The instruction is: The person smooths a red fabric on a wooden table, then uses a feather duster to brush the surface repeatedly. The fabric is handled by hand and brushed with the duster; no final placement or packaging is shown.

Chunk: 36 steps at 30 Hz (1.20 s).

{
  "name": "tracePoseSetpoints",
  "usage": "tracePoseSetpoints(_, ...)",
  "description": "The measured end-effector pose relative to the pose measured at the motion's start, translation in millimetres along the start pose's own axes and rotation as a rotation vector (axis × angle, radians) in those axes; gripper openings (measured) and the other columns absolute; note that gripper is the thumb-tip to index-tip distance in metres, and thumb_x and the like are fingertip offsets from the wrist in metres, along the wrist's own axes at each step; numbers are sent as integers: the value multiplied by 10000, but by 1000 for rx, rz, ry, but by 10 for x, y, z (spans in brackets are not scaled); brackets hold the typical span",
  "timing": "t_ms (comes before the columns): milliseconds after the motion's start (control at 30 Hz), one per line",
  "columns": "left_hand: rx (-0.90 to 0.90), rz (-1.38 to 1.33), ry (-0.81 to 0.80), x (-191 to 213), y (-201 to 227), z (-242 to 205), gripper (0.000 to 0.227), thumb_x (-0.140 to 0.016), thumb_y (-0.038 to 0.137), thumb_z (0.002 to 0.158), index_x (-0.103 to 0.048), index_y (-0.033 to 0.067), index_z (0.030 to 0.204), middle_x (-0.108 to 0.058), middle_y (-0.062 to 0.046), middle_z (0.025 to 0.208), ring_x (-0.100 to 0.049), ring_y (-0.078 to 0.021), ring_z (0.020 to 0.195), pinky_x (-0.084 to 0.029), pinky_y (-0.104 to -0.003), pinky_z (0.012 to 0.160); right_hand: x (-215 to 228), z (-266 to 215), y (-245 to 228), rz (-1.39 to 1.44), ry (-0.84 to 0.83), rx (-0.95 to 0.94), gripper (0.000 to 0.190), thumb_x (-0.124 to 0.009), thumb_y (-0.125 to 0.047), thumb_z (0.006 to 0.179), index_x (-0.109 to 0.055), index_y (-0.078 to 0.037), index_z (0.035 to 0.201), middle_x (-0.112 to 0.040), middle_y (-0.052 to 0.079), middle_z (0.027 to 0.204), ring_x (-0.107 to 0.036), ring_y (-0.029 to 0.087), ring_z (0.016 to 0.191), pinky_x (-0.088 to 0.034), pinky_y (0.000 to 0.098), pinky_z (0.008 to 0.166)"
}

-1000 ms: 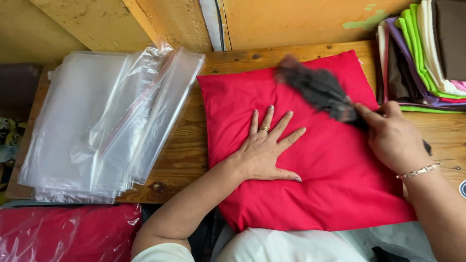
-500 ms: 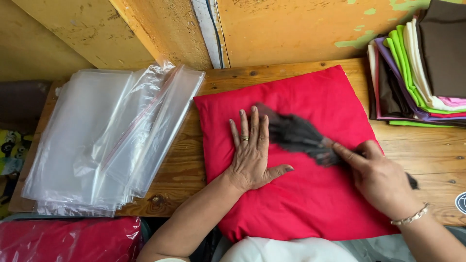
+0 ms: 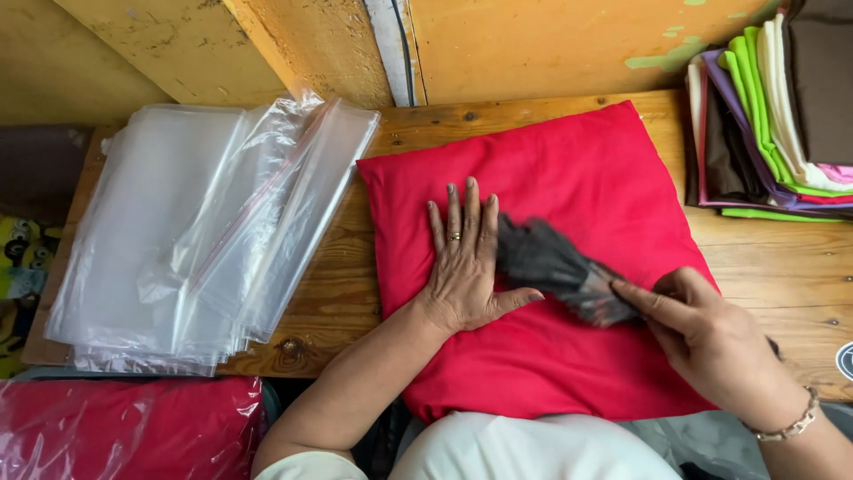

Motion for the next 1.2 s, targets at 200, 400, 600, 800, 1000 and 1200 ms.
tracePoseSetpoints(200,-28,33,-48,-63,37,13,1094,-299,800,746,-36,42,1490,29,-266,1548,50,-475,1448,20,-689,1131,-109,80,783,-308,6,-246,433,-548,-256,893,-569,-370,1310,-550,17,1000,-644,259,805,-524,444,559)
tracePoseSetpoints(400,-71,100,-280,-236,107,30,1036,-292,806,707,-321,57,1422,-134,-247,1515,-98,-493,1392,14,-708,1060,121,228,1128,-299,125,-310,480,-598,-135,918,-617,-261,1381,-536,93,989,-591,290,898,-509,460,718)
tracePoseSetpoints(600,-138,209,-300,-268,152,40,1054,-324,842,682,-323,94,1424,-169,-283,1493,-138,-520,1371,-49,-718,1053,375,318,180,-5,201,-58,430,-613,-14,903,-622,-106,1323,-521,128,972,-552,262,830,-439,356,757)
tracePoseSetpoints(800,-235,238,-273,-376,124,-45,1121,-511,893,694,-201,171,1494,-113,-205,1554,-44,-490,1422,9,-679,1100,-68,394,-241,106,-58,131,433,-545,-102,866,-588,-223,1280,-474,17,826,-560,146,682,-475,262,664)
tracePoseSetpoints(1000,-235,234,-432,-445,134,28,1046,-263,855,718,-180,137,1473,-79,-222,1528,-68,-504,1385,-4,-678,1073,-128,498,1267,-418,70,-241,401,-529,-235,953,-614,-307,1338,-563,116,1053,-659,373,813,-534,497,653)
tracePoseSetpoints(1200,-317,229,-395,-460,127,136,1045,-313,877,698,-223,181,1472,-160,-173,1533,-132,-496,1385,-64,-672,1085,274,505,1002,-237,357,-34,321,-658,-16,1026,-712,-50,1340,-526,185,964,-558,321,810,-476,404,760)
Point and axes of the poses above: each hand's wrist, its own z-axis towards the middle knuckle, its own x-axis out of the back of the hand, y = z × x, the point moved 10 cm from there along z, towards the middle knuckle
